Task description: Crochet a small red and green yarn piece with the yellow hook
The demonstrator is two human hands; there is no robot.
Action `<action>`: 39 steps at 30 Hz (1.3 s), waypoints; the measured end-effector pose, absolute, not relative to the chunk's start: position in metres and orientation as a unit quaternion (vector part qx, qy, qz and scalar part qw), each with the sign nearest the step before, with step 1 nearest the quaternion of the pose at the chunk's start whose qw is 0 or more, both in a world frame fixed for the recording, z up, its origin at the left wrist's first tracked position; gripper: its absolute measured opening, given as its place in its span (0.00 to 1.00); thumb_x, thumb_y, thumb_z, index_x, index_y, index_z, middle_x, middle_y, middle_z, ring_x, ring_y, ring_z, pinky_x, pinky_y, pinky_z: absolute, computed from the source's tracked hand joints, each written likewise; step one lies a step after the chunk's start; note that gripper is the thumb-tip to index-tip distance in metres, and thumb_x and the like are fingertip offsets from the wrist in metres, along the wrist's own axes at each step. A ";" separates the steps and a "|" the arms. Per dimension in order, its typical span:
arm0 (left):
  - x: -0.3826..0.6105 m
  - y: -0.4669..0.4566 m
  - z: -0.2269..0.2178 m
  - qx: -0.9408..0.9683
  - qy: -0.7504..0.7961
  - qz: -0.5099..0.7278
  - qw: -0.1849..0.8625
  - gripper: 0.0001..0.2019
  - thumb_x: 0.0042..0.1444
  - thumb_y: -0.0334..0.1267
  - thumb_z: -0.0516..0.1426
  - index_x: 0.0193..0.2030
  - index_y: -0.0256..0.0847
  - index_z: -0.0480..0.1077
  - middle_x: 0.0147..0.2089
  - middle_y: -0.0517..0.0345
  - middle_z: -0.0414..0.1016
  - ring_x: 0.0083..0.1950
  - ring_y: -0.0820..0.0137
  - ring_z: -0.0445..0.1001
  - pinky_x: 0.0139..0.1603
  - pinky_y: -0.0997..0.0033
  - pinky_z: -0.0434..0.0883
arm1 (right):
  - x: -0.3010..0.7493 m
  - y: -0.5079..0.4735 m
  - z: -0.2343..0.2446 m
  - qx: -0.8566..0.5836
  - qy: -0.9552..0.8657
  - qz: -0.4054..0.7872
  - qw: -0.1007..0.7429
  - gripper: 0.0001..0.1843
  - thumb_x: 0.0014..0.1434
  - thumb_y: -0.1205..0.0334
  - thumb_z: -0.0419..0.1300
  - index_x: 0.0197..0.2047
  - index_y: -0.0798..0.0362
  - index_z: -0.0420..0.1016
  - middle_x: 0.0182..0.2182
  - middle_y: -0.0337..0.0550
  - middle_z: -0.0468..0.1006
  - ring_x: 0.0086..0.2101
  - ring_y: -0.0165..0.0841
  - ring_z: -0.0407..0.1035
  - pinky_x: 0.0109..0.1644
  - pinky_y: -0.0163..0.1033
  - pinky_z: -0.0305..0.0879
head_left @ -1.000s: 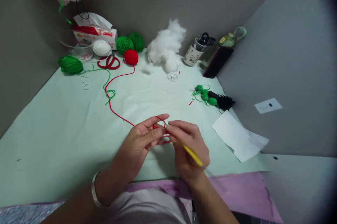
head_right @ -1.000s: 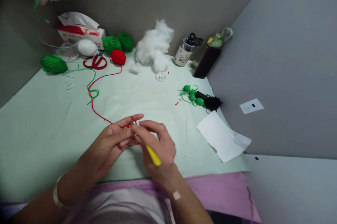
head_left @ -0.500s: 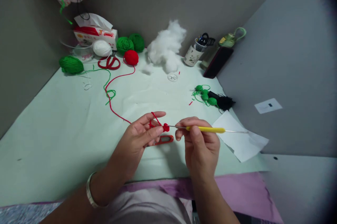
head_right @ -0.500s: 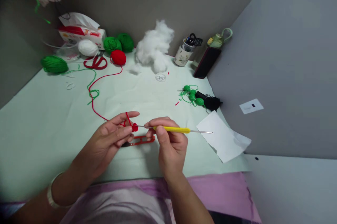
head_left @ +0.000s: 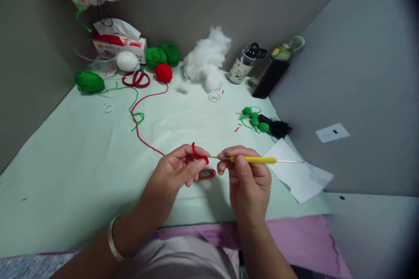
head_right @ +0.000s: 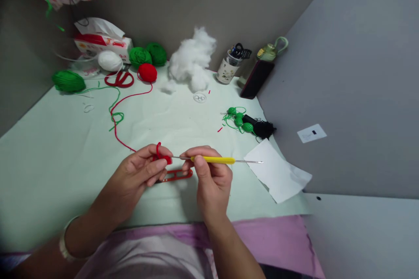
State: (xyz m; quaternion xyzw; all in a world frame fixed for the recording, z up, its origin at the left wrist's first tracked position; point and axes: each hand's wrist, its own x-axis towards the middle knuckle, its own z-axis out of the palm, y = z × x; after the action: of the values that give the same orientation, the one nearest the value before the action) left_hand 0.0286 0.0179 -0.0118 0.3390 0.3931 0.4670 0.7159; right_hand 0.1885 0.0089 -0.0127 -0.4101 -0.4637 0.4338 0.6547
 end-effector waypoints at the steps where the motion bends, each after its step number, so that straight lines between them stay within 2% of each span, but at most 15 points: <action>1: 0.029 0.018 -0.011 0.339 0.395 0.467 0.715 0.05 0.60 0.40 0.68 0.40 0.43 0.81 0.25 0.66 0.66 0.28 0.76 0.61 0.31 0.74 0.61 | 0.188 0.009 -0.012 -0.413 -0.464 0.432 0.654 0.08 0.69 0.58 0.65 0.40 0.48 0.86 0.35 0.41 0.84 0.29 0.29 0.76 0.32 0.35 0.75; 15: 0.028 0.020 -0.010 0.347 0.399 0.458 0.715 0.06 0.59 0.40 0.68 0.37 0.41 0.81 0.24 0.65 0.67 0.27 0.74 0.62 0.30 0.72 0.60 | 0.188 0.009 -0.011 -0.390 -0.466 0.450 0.654 0.08 0.70 0.60 0.64 0.40 0.48 0.87 0.34 0.41 0.83 0.29 0.28 0.76 0.32 0.33 0.75; 24: 0.028 0.020 -0.008 0.342 0.405 0.458 0.714 0.08 0.58 0.39 0.69 0.43 0.41 0.80 0.27 0.64 0.71 0.27 0.76 0.64 0.29 0.73 0.60 | 0.189 0.010 -0.011 -0.414 -0.477 0.432 0.644 0.09 0.69 0.57 0.64 0.39 0.50 0.85 0.33 0.42 0.83 0.27 0.30 0.75 0.30 0.36 0.75; 27: 0.030 0.020 -0.007 0.335 0.396 0.452 0.726 0.14 0.57 0.38 0.70 0.49 0.42 0.79 0.32 0.61 0.76 0.29 0.75 0.69 0.27 0.74 0.59 | 0.187 0.008 -0.013 -0.412 -0.472 0.452 0.635 0.08 0.69 0.57 0.65 0.39 0.49 0.85 0.34 0.41 0.83 0.28 0.29 0.76 0.31 0.36 0.76; 32: 0.032 0.018 -0.005 0.318 0.376 0.456 0.741 0.30 0.56 0.38 0.71 0.65 0.44 0.70 0.36 0.58 0.81 0.31 0.71 0.76 0.25 0.74 0.58 | 0.183 0.006 -0.018 -0.412 -0.458 0.462 0.638 0.08 0.69 0.57 0.65 0.41 0.49 0.85 0.34 0.41 0.84 0.28 0.29 0.76 0.32 0.35 0.77; 36: 0.032 0.017 -0.004 0.306 0.376 0.462 0.743 0.34 0.56 0.37 0.71 0.68 0.44 0.68 0.36 0.60 0.80 0.34 0.69 0.78 0.27 0.75 0.61 | 0.182 0.006 -0.020 -0.410 -0.454 0.458 0.645 0.08 0.69 0.56 0.65 0.41 0.49 0.86 0.36 0.42 0.85 0.28 0.29 0.76 0.32 0.35 0.77; 39: 0.034 0.016 -0.005 0.294 0.357 0.465 0.755 0.32 0.57 0.35 0.70 0.66 0.42 0.68 0.39 0.56 0.82 0.39 0.68 0.80 0.37 0.73 0.70 | 0.181 0.007 -0.020 -0.404 -0.451 0.472 0.641 0.08 0.70 0.57 0.64 0.42 0.48 0.86 0.38 0.42 0.86 0.29 0.28 0.77 0.34 0.35 0.77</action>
State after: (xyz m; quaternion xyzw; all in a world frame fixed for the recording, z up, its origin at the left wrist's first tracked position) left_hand 0.0335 0.0163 -0.0051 0.2944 0.3567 0.4646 0.7552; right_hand 0.1815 0.0065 -0.0204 -0.4042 -0.4512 0.4720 0.6406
